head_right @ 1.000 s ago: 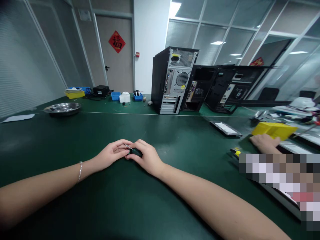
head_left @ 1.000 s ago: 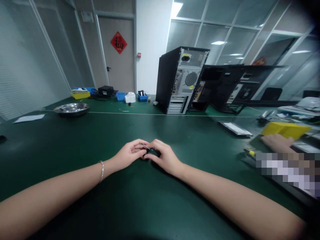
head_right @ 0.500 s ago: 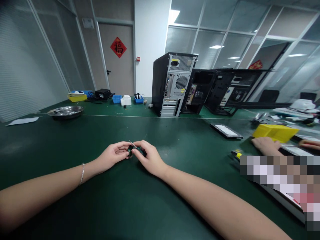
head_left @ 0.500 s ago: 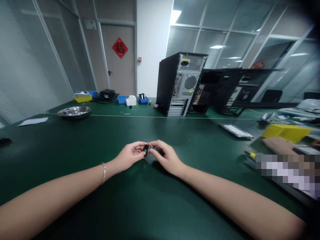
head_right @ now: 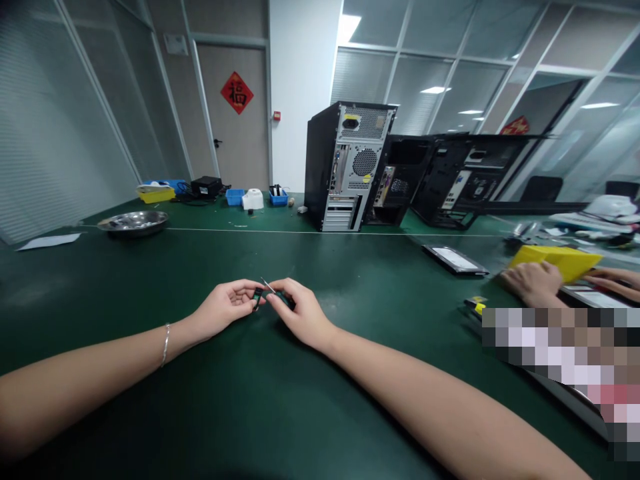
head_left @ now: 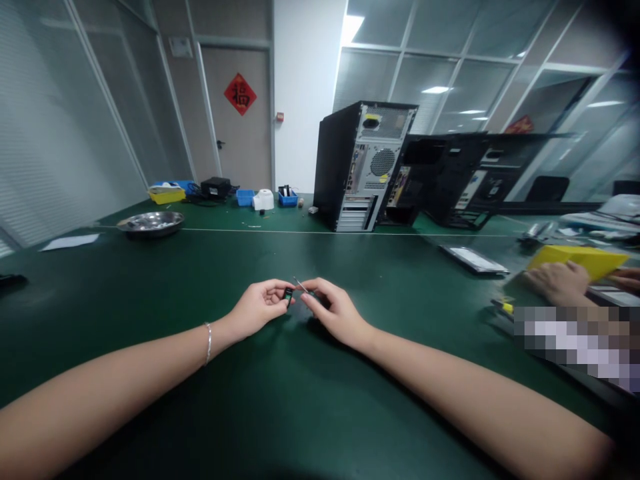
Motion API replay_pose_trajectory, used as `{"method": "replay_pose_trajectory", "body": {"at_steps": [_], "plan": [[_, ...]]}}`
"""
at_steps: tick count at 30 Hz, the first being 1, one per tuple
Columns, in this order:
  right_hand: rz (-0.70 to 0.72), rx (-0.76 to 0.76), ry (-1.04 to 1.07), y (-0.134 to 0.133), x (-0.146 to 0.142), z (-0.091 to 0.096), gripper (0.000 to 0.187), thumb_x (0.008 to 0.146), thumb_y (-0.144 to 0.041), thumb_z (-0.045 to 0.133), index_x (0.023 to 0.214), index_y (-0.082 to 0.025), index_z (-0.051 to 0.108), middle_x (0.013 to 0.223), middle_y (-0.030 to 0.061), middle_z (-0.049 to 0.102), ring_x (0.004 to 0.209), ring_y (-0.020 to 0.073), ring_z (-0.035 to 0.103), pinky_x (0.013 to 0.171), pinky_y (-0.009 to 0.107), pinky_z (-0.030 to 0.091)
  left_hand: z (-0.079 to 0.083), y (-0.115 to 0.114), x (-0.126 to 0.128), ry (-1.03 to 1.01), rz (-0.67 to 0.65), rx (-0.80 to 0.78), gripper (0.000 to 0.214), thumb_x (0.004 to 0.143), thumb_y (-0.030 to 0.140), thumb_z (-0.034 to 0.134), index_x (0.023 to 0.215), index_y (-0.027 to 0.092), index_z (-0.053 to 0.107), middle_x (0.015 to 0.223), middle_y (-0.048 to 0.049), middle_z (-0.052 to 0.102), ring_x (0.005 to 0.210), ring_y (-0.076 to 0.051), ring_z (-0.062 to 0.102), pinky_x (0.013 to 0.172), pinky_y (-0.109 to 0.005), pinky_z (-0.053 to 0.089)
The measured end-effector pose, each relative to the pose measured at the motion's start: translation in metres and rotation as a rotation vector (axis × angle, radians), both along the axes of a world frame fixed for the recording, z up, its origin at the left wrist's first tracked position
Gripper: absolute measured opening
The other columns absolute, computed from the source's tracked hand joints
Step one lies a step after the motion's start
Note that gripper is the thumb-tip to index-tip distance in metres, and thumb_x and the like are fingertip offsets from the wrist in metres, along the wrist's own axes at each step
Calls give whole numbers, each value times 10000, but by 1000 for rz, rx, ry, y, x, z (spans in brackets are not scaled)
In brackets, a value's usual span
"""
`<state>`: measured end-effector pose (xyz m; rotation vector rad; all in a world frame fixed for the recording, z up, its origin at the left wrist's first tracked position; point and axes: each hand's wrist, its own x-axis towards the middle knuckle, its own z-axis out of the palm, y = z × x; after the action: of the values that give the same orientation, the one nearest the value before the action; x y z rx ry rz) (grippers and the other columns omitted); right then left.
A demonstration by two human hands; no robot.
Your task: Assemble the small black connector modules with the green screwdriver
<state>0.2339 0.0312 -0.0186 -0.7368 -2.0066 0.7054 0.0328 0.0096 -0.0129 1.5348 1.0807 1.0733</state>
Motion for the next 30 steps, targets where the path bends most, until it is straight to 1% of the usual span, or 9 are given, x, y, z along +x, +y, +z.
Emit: {"method": "replay_pose_trajectory", "body": {"at_steps": [2, 5, 9, 13, 17, 20, 24, 30], "plan": [[-7, 27, -7, 1, 0, -1, 179, 941, -283, 577, 1068, -192, 665, 940, 53, 699, 851, 179, 639, 758, 304, 510, -1, 1, -1, -28, -14, -13, 374, 744, 224, 722, 1100, 133, 657, 943, -77, 726, 897, -211, 696, 863, -371, 525], [-13, 45, -4, 4, 1, -3, 154, 953, -247, 556, 1046, -198, 668, 977, 54, 698, 894, 181, 639, 825, 319, 502, -2, 3, -2, -79, -14, -29, 364, 791, 279, 715, 1116, 142, 626, 986, -97, 742, 936, -223, 697, 878, -384, 521], [6, 55, -6, 5, 1, -4, 156, 965, -233, 537, 1052, -216, 665, 998, 47, 690, 928, 182, 641, 860, 321, 500, -3, 4, -3, -63, 20, 7, 312, 860, 370, 656, 1071, 140, 670, 986, -103, 741, 957, -232, 676, 881, -383, 505], [-18, 55, -15, 3, 1, -2, 163, 976, -262, 531, 1027, -216, 679, 972, 42, 698, 909, 179, 645, 841, 307, 493, -5, 6, -4, -65, 41, 0, 323, 848, 357, 661, 1079, 134, 693, 987, -104, 738, 936, -231, 676, 890, -392, 505], [-80, 22, -44, 2, 1, 1, 210, 982, -296, 531, 913, -204, 707, 863, 25, 694, 814, 161, 635, 771, 278, 478, -5, 6, -4, -51, 76, 11, 262, 847, 299, 642, 1046, 136, 694, 1011, -102, 737, 948, -229, 681, 905, -391, 509], [-113, 18, -85, 2, 1, 1, 212, 968, -297, 556, 860, -202, 711, 829, 20, 686, 789, 157, 629, 750, 270, 467, -4, 5, -5, -9, 84, 33, 230, 856, 272, 619, 1027, 139, 695, 1007, -97, 735, 957, -229, 681, 907, -387, 510], [-135, 31, -153, 1, 1, 1, 203, 957, -302, 570, 862, -212, 726, 836, 24, 695, 785, 160, 632, 732, 264, 462, -3, 5, -5, 36, 60, 21, 241, 860, 292, 613, 1026, 141, 702, 984, -98, 738, 928, -232, 684, 879, -386, 516], [-178, 32, -263, -1, 1, 3, 222, 954, -327, 563, 860, -222, 735, 848, 25, 719, 773, 167, 637, 712, 257, 446, 0, 2, -6, 118, 79, 73, 335, 882, 343, 578, 1130, 171, 723, 1028, -91, 734, 862, -201, 634, 844, -354, 495]]}}
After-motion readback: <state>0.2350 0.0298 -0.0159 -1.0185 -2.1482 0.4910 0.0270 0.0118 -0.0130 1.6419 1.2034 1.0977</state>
